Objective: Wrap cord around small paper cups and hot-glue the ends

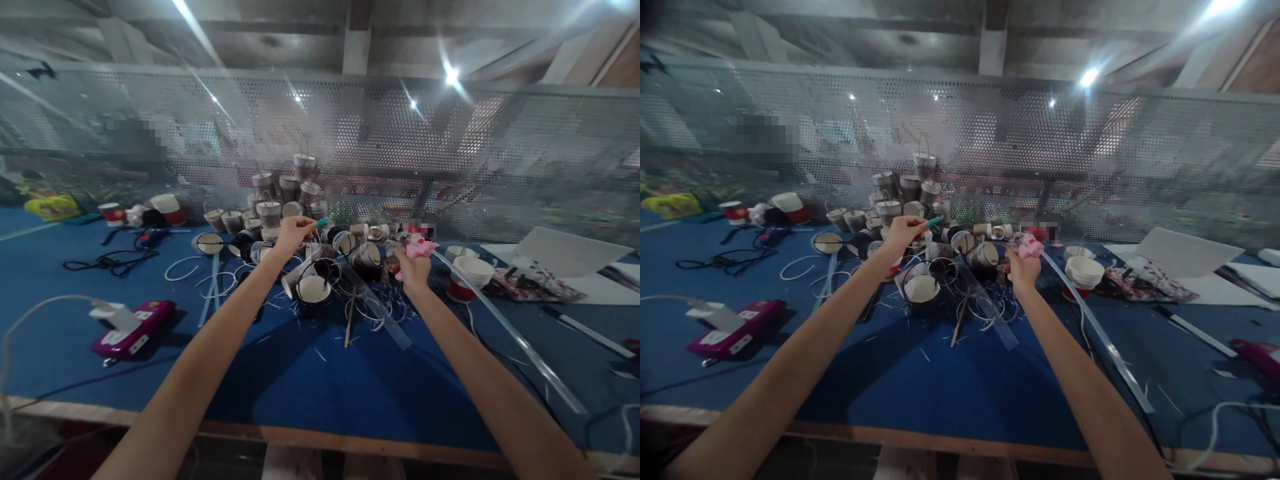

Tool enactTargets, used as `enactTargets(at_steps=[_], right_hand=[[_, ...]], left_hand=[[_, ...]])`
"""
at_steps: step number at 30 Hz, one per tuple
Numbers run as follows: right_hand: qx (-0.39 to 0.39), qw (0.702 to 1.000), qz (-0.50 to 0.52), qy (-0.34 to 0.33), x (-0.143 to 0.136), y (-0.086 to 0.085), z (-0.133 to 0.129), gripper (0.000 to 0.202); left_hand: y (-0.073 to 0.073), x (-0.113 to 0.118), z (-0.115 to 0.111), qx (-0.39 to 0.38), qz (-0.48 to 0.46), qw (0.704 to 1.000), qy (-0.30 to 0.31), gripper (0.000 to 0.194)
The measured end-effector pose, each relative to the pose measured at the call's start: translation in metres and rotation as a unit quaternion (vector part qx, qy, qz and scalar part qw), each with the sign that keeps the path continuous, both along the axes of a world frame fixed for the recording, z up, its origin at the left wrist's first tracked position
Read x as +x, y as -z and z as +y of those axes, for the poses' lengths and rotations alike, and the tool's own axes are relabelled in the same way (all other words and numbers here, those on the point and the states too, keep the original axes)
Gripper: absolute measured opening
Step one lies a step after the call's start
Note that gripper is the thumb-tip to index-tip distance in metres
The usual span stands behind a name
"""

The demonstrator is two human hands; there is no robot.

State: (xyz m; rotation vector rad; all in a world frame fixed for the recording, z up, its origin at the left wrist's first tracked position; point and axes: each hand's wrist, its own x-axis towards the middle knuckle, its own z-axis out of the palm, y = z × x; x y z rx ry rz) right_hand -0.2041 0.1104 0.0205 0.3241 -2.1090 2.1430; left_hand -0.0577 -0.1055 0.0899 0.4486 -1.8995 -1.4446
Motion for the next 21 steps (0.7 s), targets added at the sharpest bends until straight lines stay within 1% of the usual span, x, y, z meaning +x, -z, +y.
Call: enactTargets(at_steps=[2, 4, 7, 8, 9, 10, 13, 14, 16, 17, 19, 21], right_hand=[[-0.007, 0.998, -0.055, -0.004, 0.001, 0.003, 0.015, 0.013], [-0.021, 0.996, -0.085, -0.031, 0.005, 0.003, 0.028, 0.013], [-0.032, 0.993, -0.075, -0.081, 0.014, 0.0, 0.041, 0.018], [-0.03, 0.993, -0.063, -0.096, 0.017, 0.0, 0.045, 0.019], [-0.027, 0.992, -0.049, -0.114, 0.02, -0.001, 0.048, 0.019], [-0.025, 0.99, -0.037, -0.132, 0.022, -0.001, 0.05, 0.021], [-0.03, 0.982, -0.022, -0.186, 0.03, -0.001, 0.054, 0.024], [-0.035, 0.98, -0.022, -0.196, 0.032, 0.0, 0.055, 0.025], [-0.043, 0.978, -0.028, -0.2, 0.035, 0.003, 0.056, 0.026], [-0.046, 0.978, -0.032, -0.199, 0.036, 0.004, 0.057, 0.026], [-0.05, 0.978, -0.035, -0.198, 0.036, 0.006, 0.058, 0.025], [-0.054, 0.977, -0.034, -0.202, 0.035, 0.008, 0.059, 0.024]], left_hand=[[0.005, -0.002, -0.004, -0.049, -0.021, 0.999, 0.001, 0.022], [0.009, -0.003, -0.006, -0.101, -0.042, 0.994, -0.007, 0.025], [0.013, -0.003, -0.006, -0.181, -0.068, 0.98, -0.041, 0.028], [0.014, -0.003, -0.005, -0.196, -0.073, 0.977, -0.051, 0.028], [0.015, -0.003, -0.005, -0.197, -0.073, 0.976, -0.055, 0.026], [0.016, -0.004, -0.005, -0.182, -0.068, 0.98, -0.051, 0.025], [0.02, -0.007, -0.003, -0.081, -0.015, 0.997, 0.004, 0.016], [0.021, -0.009, -0.003, -0.051, 0.005, 0.998, 0.023, 0.015], [0.023, -0.012, -0.005, -0.02, 0.037, 0.999, 0.028, 0.021], [0.023, -0.013, -0.007, -0.017, 0.048, 0.999, 0.012, 0.024], [0.023, -0.013, -0.015, -0.033, 0.077, 0.995, -0.048, 0.027], [0.022, -0.01, -0.027, -0.088, 0.111, 0.982, -0.126, 0.029]])
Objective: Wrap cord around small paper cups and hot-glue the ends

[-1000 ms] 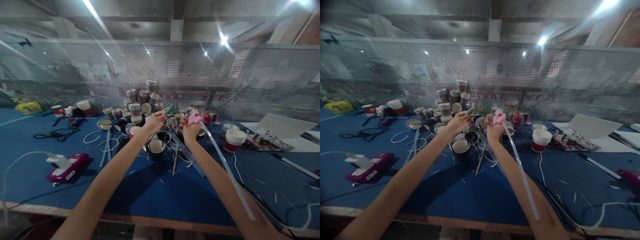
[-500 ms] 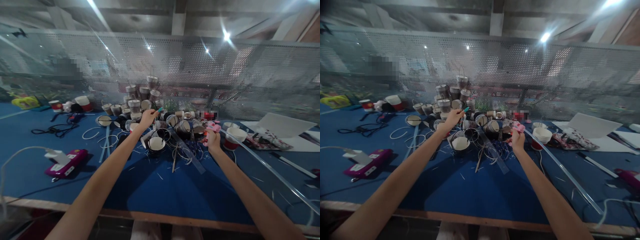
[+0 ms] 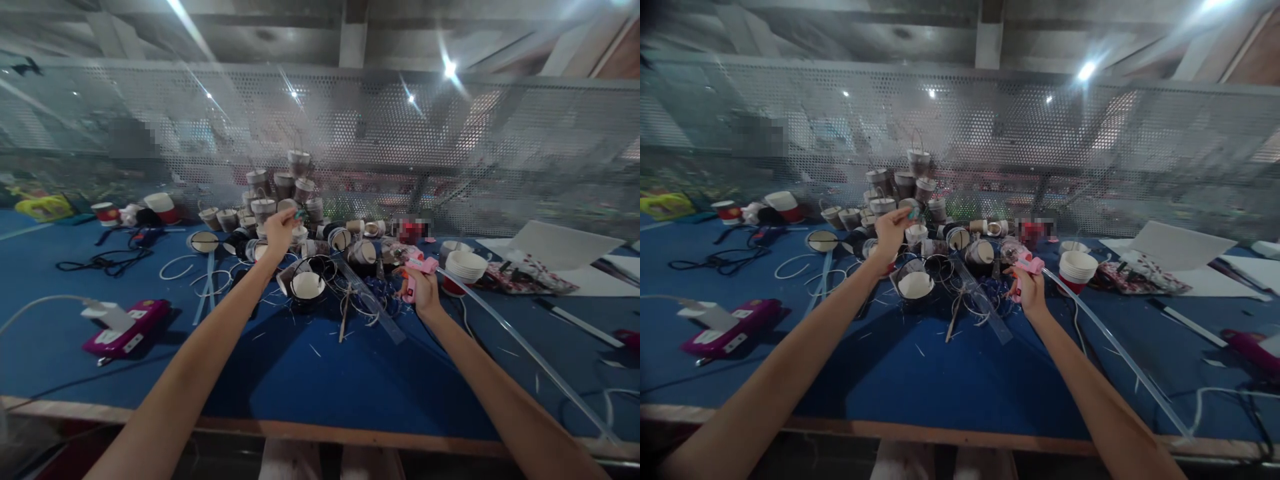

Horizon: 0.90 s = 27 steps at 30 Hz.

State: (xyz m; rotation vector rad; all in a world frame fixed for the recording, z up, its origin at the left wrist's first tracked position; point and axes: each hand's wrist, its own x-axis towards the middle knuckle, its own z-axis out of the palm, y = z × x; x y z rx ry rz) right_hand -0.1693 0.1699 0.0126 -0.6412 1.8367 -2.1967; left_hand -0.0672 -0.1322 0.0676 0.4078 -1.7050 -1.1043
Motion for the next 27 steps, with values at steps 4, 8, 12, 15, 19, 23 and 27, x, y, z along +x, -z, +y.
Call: enactTargets(at_steps=[4, 8, 12, 15, 19, 23, 27], right_hand=[[-0.014, 1.0, 0.002, -0.001, -0.002, 0.001, 0.003, 0.022], [-0.016, 1.0, -0.003, -0.005, -0.001, -0.001, 0.003, 0.021], [-0.018, 1.0, -0.009, -0.014, -0.001, -0.002, 0.003, 0.021], [-0.02, 1.0, -0.004, -0.023, -0.001, 0.0, 0.002, 0.021], [-0.02, 0.999, -0.015, -0.028, 0.001, 0.001, 0.002, 0.022], [-0.032, 0.998, -0.038, -0.038, 0.004, -0.001, 0.003, 0.022], [-0.013, 0.999, -0.023, -0.048, 0.01, -0.003, 0.002, 0.027]], left_hand=[[-0.004, 0.009, -0.023, -0.141, 0.017, 0.983, -0.115, 0.039], [-0.013, 0.016, -0.025, -0.23, -0.125, 0.965, 0.007, 0.055], [-0.025, 0.026, -0.015, -0.27, -0.296, 0.911, 0.099, 0.033], [-0.031, 0.03, -0.007, -0.227, -0.36, 0.902, 0.075, 0.017], [-0.038, 0.031, 0.002, -0.186, -0.361, 0.899, 0.163, 0.034], [-0.057, 0.048, 0.013, -0.21, -0.32, 0.89, 0.247, 0.051], [-0.065, 0.093, 0.024, -0.166, -0.383, 0.855, 0.307, 0.059]])
